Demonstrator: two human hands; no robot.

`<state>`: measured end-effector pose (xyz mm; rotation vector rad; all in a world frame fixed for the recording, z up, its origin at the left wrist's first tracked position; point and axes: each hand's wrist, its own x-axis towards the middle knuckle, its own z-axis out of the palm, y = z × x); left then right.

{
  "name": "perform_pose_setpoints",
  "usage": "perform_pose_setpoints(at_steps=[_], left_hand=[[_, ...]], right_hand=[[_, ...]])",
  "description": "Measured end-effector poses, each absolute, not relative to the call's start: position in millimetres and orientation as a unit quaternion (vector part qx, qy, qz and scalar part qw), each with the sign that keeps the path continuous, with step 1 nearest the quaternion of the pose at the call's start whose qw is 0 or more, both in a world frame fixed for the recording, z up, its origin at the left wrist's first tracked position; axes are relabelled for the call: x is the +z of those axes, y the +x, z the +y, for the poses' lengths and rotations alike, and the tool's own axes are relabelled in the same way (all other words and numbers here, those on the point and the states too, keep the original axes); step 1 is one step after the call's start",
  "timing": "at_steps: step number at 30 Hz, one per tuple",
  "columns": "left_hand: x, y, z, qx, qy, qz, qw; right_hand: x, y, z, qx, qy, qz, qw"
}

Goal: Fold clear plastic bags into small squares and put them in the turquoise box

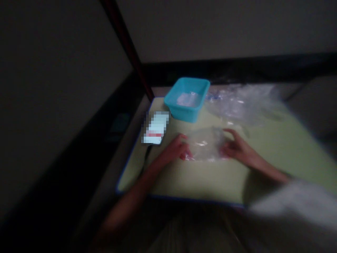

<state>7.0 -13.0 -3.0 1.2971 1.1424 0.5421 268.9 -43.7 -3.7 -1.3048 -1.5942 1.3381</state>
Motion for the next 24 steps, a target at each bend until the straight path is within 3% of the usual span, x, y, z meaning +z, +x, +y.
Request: perform_pose_setpoints(at_steps=[14,24], left_hand=[[-11.0,3.3,-46.8,0.353,0.602,0.565,0.441],[-11.0,-1.5,-55.4,0.339,0.604,0.575,0.436]], right_hand=[[-1.3,272.5,-48.9,0.479,-0.524,-0.63,0.313],[-12.2,270.2,-58.1,0.497,-0.517,-0.617,0.323]])
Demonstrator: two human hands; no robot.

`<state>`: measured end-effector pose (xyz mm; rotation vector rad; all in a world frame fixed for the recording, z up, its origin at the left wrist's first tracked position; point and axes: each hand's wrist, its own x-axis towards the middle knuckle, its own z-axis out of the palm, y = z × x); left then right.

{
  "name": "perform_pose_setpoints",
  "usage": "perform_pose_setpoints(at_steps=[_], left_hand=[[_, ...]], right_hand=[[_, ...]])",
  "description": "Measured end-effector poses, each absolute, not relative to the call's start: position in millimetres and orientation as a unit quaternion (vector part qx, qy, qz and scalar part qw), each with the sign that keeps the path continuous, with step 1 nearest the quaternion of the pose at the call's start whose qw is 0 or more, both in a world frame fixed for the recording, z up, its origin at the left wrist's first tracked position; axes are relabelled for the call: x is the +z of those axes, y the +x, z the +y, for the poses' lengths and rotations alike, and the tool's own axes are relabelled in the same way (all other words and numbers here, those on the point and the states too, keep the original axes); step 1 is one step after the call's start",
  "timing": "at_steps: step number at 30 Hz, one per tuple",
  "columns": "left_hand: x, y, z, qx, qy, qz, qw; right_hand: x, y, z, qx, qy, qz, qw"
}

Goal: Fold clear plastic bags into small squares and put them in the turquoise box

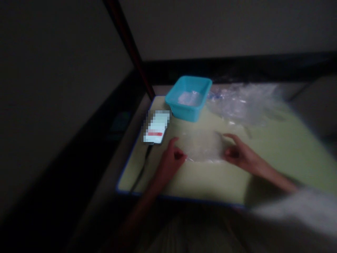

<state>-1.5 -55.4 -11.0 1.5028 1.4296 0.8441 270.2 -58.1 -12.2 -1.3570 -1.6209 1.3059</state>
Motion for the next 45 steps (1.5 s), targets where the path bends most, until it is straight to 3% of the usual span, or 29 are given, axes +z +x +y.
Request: perform_pose_setpoints(at_steps=[7,12,16,22,28,38,45], left_hand=[[-12.3,-4.0,-57.7,0.351,0.574,0.572,0.469],[-12.2,-7.0,-60.3,0.324,0.596,0.568,0.466],[-7.7,-7.3,-64.7,0.266,0.646,0.592,0.401],[-1.5,18.3,-68.5,0.249,0.804,0.501,0.2],[-11.5,43.6,-64.6,0.126,0.905,0.396,0.087],[-20.0,37.1,-67.7,0.104,0.897,0.42,0.086],[-10.7,7.5,-62.0,0.109,0.908,0.35,0.203]], right_hand=[[-13.3,272.4,-58.2,0.592,-0.517,-0.522,0.331],[-19.8,273.1,-65.2,0.552,-0.504,-0.582,0.32],[-17.8,274.6,-68.3,0.449,-0.494,-0.69,0.281],[-1.1,260.0,-64.6,0.135,-0.456,-0.826,0.304],[-29.4,245.8,-60.1,0.003,-0.393,-0.904,0.166],[-40.2,249.8,-64.2,-0.016,-0.392,-0.911,0.126],[-11.3,263.4,-59.1,0.076,-0.316,-0.937,0.127]])
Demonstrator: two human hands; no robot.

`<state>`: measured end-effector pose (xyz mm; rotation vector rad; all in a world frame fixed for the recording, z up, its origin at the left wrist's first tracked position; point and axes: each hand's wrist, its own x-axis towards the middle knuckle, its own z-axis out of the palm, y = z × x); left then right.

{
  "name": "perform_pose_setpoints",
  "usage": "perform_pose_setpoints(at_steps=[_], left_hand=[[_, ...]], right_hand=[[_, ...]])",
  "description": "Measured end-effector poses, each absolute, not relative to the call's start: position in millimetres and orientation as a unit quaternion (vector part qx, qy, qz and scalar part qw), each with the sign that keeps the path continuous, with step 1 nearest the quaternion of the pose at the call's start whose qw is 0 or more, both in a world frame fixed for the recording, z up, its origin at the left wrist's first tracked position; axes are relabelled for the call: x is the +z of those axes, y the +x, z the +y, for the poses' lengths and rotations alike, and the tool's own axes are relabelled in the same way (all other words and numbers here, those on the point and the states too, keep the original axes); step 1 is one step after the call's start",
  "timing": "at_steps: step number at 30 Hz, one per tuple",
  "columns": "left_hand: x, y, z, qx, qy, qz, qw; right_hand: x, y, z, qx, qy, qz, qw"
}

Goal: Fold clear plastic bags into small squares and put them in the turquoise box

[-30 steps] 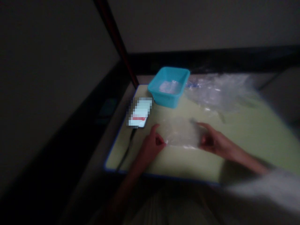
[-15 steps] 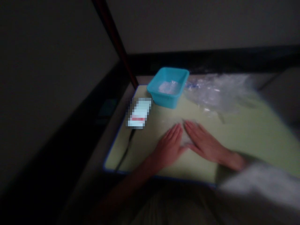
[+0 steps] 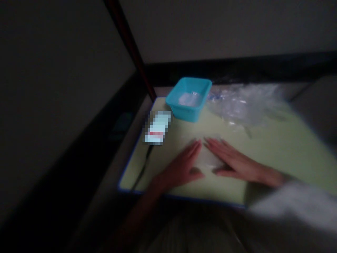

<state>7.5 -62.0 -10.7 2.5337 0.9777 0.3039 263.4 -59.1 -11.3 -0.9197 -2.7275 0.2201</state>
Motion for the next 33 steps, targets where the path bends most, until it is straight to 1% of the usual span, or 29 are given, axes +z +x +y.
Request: perform_pose_setpoints(at_steps=[2,5,10,15,21,23,25,31,33], left_hand=[[-8.3,-5.5,-62.9,0.113,0.898,0.357,0.23],[-8.6,-19.3,-67.3,0.115,0.89,0.37,0.24],[-14.3,-22.5,-72.8,0.13,0.885,0.375,0.242],[-17.5,-17.7,-70.3,0.148,0.886,0.387,0.209],[-20.6,-11.8,-66.0,0.202,0.888,0.39,0.133],[-18.9,-11.1,-65.3,0.233,0.88,0.393,0.129],[-13.4,-11.6,-65.6,0.274,0.861,0.4,0.156],[27.7,-11.5,-74.9,0.361,0.745,0.445,0.341],[41.0,-8.2,-77.6,0.381,0.694,0.439,0.426]], right_hand=[[0.7,268.7,-59.2,0.073,-0.266,-0.953,0.127],[9.7,271.1,-61.7,0.016,-0.224,-0.967,0.121],[8.7,265.8,-66.3,-0.08,-0.225,-0.966,0.1],[11.4,266.0,-65.1,-0.113,-0.232,-0.96,0.11],[11.7,272.0,-59.6,-0.111,-0.278,-0.938,0.175],[11.3,274.2,-59.0,-0.093,-0.304,-0.929,0.192],[12.8,276.0,-60.2,-0.041,-0.331,-0.916,0.224],[33.2,274.1,-74.8,0.163,-0.423,-0.814,0.364],[40.5,270.3,-78.8,0.224,-0.455,-0.757,0.411]])
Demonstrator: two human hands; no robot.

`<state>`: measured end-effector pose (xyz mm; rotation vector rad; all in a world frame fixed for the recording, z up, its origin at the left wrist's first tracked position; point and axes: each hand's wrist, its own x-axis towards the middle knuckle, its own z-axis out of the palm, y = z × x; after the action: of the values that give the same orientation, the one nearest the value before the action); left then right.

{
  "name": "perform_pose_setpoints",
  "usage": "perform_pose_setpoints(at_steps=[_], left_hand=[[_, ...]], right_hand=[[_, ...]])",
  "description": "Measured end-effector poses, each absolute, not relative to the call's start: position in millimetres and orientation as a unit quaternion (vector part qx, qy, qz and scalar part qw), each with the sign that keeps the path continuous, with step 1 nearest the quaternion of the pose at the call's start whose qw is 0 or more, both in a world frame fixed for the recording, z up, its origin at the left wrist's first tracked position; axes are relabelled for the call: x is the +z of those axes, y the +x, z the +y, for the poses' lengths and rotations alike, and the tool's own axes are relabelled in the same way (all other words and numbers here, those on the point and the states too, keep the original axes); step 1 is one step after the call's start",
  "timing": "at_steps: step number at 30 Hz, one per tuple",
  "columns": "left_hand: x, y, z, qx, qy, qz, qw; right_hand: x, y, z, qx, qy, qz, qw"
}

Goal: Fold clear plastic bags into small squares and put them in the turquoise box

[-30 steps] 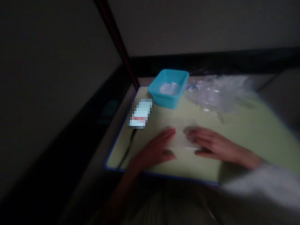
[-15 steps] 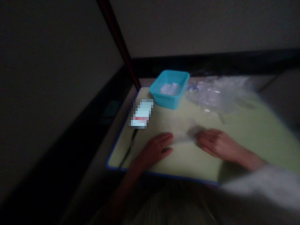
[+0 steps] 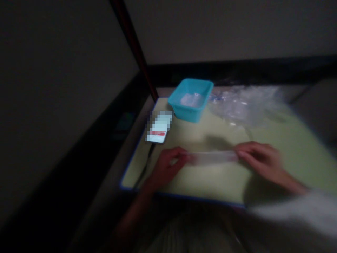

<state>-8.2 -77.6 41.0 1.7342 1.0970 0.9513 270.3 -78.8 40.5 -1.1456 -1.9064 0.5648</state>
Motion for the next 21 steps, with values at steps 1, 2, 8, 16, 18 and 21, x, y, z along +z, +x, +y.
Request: perform_pose_setpoints(at_steps=[1,2,8,16,18,21], left_hand=[[45.3,-6.0,-77.5,0.385,0.662,0.434,0.474],[47.6,-3.4,-76.0,0.388,0.631,0.431,0.516],[20.4,13.3,-40.7,0.36,0.52,0.489,0.601],[-16.9,7.7,-23.3,0.248,0.605,0.447,0.611],[-17.8,6.0,-23.6,0.236,0.618,0.434,0.612],[-17.9,9.3,-17.1,0.241,0.621,0.433,0.607]], right_hand=[[42.7,268.1,-79.3,0.256,-0.468,-0.729,0.43],[43.8,266.2,-78.6,0.287,-0.479,-0.701,0.445],[23.9,262.3,-54.6,0.443,-0.507,-0.596,0.438],[-0.7,270.2,-37.3,0.466,-0.525,-0.582,0.411],[1.4,274.3,-36.6,0.474,-0.513,-0.588,0.407],[9.9,281.3,-39.3,0.516,-0.479,-0.604,0.373]])
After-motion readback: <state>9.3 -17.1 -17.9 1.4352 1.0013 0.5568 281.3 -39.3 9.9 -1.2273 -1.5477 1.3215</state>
